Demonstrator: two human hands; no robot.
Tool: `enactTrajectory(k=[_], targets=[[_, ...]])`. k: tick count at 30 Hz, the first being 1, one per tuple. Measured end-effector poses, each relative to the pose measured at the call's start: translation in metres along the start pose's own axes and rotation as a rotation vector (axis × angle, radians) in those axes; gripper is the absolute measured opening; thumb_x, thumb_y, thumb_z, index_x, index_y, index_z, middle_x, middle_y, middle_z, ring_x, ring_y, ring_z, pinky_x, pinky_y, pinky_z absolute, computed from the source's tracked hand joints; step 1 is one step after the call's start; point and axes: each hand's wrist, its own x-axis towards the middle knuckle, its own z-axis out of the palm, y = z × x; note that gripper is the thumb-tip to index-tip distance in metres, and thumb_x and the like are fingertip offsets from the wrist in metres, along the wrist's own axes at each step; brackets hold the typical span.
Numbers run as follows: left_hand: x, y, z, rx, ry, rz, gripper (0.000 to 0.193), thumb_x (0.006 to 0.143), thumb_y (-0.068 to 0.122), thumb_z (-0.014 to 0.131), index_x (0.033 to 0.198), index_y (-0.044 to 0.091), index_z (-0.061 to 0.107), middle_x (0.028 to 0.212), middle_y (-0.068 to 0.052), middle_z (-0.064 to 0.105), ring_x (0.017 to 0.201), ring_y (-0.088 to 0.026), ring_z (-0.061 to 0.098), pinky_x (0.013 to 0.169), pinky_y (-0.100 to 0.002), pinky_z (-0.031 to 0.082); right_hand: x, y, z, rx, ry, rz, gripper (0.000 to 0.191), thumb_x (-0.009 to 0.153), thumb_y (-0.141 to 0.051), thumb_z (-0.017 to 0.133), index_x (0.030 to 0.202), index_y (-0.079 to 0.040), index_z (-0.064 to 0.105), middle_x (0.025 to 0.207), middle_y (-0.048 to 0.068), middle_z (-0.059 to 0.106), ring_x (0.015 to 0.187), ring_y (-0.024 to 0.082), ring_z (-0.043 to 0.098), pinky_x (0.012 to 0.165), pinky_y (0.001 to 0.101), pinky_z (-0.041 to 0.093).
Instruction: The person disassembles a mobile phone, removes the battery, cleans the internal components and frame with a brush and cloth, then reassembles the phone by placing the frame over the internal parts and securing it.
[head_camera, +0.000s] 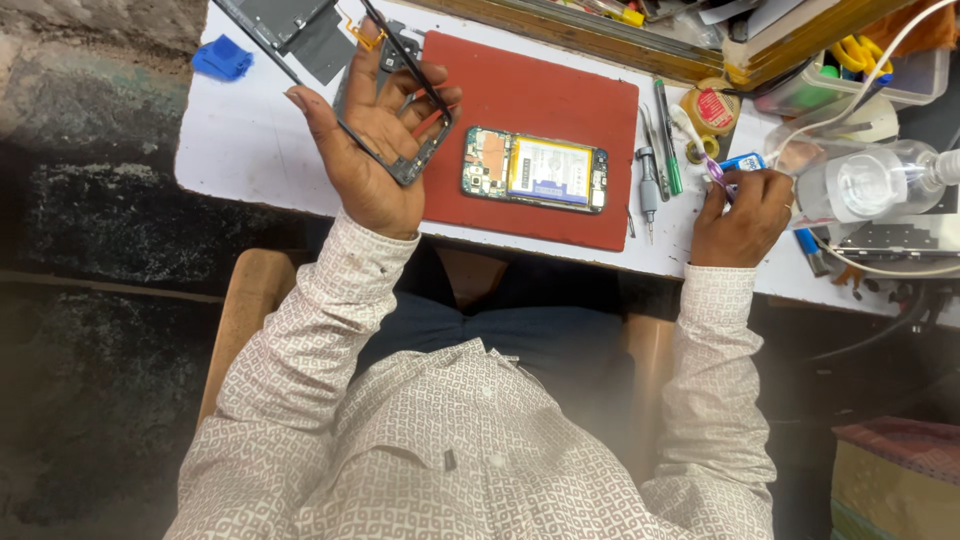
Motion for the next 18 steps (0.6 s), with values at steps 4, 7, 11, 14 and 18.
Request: enactTrajectory(k=[4,7,11,14,18], targets=[[-0.001,0.001,-0.002,-0.004,-0.009,-0.014,0.098,0.093,0.085,0.028,0.16,0.014,0.039,0.119,-0.017,0.063,0.11,-0.03,0.064,0.104,-0.048,0.053,0.0,-0.007,-0.008,-0.033,-0.092,-0.099,0.026,0.088,-0.007,0.084,0.11,-0.006,0.07,0.111,0.012,0.06,0.106,0.037,0.058,0.092,0.0487,0.043],[-0.002,0.001,-0.002,-0.002,-0.028,-0.032,0.099,0.092,0.085,0.027,0.16,0.015,0.04,0.119,-0.017,0.063,0.115,-0.031,0.066,0.105,-0.05,0.052,0.002,-0.011,-0.01,0.129,-0.1,-0.007,0.031,0.089,-0.001,0.079,0.118,0.001,0.068,0.122,0.019,0.055,0.115,0.041,0.056,0.098,0.0481,0.046],[-0.003,0.002,-0.002,0.013,-0.042,-0.037,0.097,0.092,0.086,0.027,0.157,0.015,0.04,0.121,-0.017,0.064,0.117,-0.032,0.066,0.109,-0.05,0.05,0.006,-0.015,-0.008,0.086,-0.103,0.095,0.035,0.087,-0.002,0.08,0.119,0.004,0.067,0.117,0.021,0.052,0.11,0.04,0.056,0.095,0.049,0.046],[-0.003,0.002,-0.002,0.013,-0.056,-0.027,0.097,0.093,0.086,0.027,0.157,0.014,0.04,0.121,-0.017,0.064,0.118,-0.032,0.066,0.11,-0.05,0.05,0.01,-0.013,-0.008,-0.039,-0.066,0.035,0.029,0.083,-0.005,0.084,0.108,-0.001,0.071,0.11,0.017,0.058,0.105,0.04,0.058,0.09,0.0499,0.047],[-0.002,0.002,0.001,0.01,-0.043,0.004,0.097,0.094,0.086,0.028,0.159,0.015,0.038,0.121,-0.019,0.064,0.115,-0.033,0.067,0.109,-0.049,0.05,0.019,-0.013,-0.019,0.048,0.031,-0.013,0.017,0.093,-0.007,0.085,0.101,-0.002,0.071,0.099,0.014,0.068,0.091,0.033,0.067,0.08,0.0446,0.054]])
